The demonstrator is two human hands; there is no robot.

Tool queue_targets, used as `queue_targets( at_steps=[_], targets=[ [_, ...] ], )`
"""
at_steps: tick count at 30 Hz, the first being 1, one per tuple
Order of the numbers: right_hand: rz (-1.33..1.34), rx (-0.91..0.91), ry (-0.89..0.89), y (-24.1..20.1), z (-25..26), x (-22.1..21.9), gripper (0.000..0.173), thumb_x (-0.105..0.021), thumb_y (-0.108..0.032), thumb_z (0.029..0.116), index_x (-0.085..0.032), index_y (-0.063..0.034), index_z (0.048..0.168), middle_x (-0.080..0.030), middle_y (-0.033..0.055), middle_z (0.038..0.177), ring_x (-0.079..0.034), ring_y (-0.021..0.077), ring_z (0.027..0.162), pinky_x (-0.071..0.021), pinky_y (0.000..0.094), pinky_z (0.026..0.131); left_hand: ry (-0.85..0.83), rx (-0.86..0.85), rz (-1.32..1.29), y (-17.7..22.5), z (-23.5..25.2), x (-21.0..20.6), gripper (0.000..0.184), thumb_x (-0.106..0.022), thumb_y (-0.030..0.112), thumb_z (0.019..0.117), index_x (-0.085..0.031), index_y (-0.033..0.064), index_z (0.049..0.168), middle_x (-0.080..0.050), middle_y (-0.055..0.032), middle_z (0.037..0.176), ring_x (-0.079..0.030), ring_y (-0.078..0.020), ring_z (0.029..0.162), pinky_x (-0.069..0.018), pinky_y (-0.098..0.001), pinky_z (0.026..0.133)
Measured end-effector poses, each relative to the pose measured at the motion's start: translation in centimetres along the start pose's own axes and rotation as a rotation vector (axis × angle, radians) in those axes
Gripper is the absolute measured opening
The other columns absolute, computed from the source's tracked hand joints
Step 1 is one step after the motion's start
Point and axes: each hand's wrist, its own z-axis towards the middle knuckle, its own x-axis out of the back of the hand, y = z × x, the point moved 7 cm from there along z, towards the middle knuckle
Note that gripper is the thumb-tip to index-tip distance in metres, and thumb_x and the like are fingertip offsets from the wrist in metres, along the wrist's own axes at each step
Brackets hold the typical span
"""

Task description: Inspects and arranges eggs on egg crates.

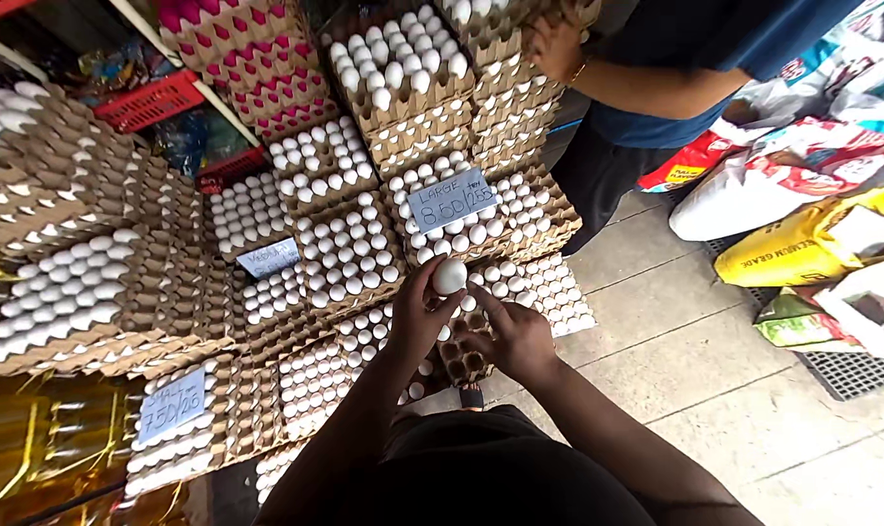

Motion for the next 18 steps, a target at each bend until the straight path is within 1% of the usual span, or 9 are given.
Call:
queue_targets(
  at_steps=[2, 4, 5, 8, 10, 14, 16, 18],
  targets=[
    [-0.005, -0.025, -0.032, 0.2, 0.2, -0.2, 0.073, -0.056, -0.065, 0.0966, -0.066, -0.0040, 0.135, -0.064, 0.0085, 0.064, -0.062, 0.0259, 0.052, -0.0527, 0.0422, 0.049, 0.001, -0.026, 0.009, 0.2, 0.1, -0.2, 0.062, -0.080, 0.014, 0.0885, -0.054, 0.0063, 0.144, -0.064, -0.0135, 0.132, -0.069, -0.0172, 0.109, -0.0607, -0.0330, 0.093],
    [0.000, -0.060, -0.059, 0.0, 0.2, 0.1, 0.072, -0.057, -0.065, 0.0960, -0.066, -0.0045, 0.135, -0.065, 0.0076, 0.064, -0.064, 0.0258, 0.053, -0.0548, 0.0441, 0.049, 0.001, -0.031, 0.057, 0.2, -0.3, -0.2, 0.062, -0.080, 0.020, 0.0895, -0.055, 0.0040, 0.144, -0.064, -0.0159, 0.131, -0.069, -0.0180, 0.110, -0.0597, -0.0324, 0.094],
    [-0.010, -0.065, -0.044, -0.1, 0.4, 0.5, 0.072, -0.058, -0.064, 0.0954, -0.066, -0.0047, 0.135, -0.065, 0.0068, 0.064, -0.064, 0.0254, 0.051, -0.0551, 0.0443, 0.049, 0.005, -0.038, 0.082, 0.5, -0.3, -0.2, 0.062, -0.079, 0.022, 0.0895, -0.055, 0.0019, 0.143, -0.063, -0.0175, 0.131, -0.068, -0.0180, 0.111, -0.0588, -0.0314, 0.094],
    [-0.045, -0.048, 0.014, -0.2, 0.9, 0.7, 0.070, -0.057, -0.063, 0.0943, -0.068, -0.0067, 0.133, -0.062, 0.0039, 0.059, -0.060, 0.0226, 0.047, -0.0530, 0.0422, 0.044, 0.013, -0.057, 0.071, 1.3, 0.0, -0.2, 0.062, -0.079, 0.019, 0.0894, -0.055, -0.0004, 0.143, -0.062, -0.0183, 0.134, -0.066, -0.0164, 0.115, -0.0566, -0.0292, 0.098],
    [-0.055, -0.033, 0.032, -0.5, 0.9, 0.6, 0.070, -0.055, -0.064, 0.0945, -0.069, -0.0073, 0.133, -0.060, 0.0029, 0.057, -0.058, 0.0213, 0.045, -0.0513, 0.0404, 0.043, 0.025, -0.046, 0.050, 1.3, -0.3, 0.1, 0.062, -0.080, 0.018, 0.0888, -0.055, 0.0001, 0.143, -0.061, -0.0181, 0.135, -0.066, -0.0164, 0.117, -0.0566, -0.0289, 0.099],
    [-0.053, -0.003, 0.032, -1.1, 1.3, 0.2, 0.066, -0.055, -0.062, 0.0955, -0.070, -0.0088, 0.132, -0.058, 0.0017, 0.057, -0.056, 0.0195, 0.044, -0.0504, 0.0383, 0.043, 0.033, 0.004, 0.038, 1.1, -0.5, 0.9, 0.062, -0.080, 0.018, 0.0886, -0.055, 0.0031, 0.143, -0.061, -0.0165, 0.135, -0.067, -0.0162, 0.115, -0.0575, -0.0289, 0.097],
    [-0.047, 0.013, 0.034, -1.5, 1.5, -0.1, 0.065, -0.055, -0.061, 0.0959, -0.070, -0.0086, 0.132, -0.056, 0.0011, 0.056, -0.054, 0.0184, 0.044, -0.0487, 0.0365, 0.043, 0.039, -0.003, 0.031, 0.7, -0.6, 1.4, 0.062, -0.080, 0.020, 0.0888, -0.055, 0.0036, 0.144, -0.061, -0.0163, 0.135, -0.067, -0.0169, 0.114, -0.0581, -0.0291, 0.095],
    [-0.044, 0.032, 0.035, -1.9, 1.8, -0.5, 0.064, -0.055, -0.060, 0.0966, -0.070, -0.0084, 0.132, -0.056, 0.0010, 0.055, -0.054, 0.0178, 0.043, -0.0485, 0.0352, 0.043, 0.050, -0.016, 0.026, 0.5, -0.9, 2.0, 0.062, -0.080, 0.019, 0.0888, -0.055, 0.0026, 0.143, -0.061, -0.0170, 0.135, -0.067, -0.0176, 0.114, -0.0583, -0.0295, 0.095]
  ],
)
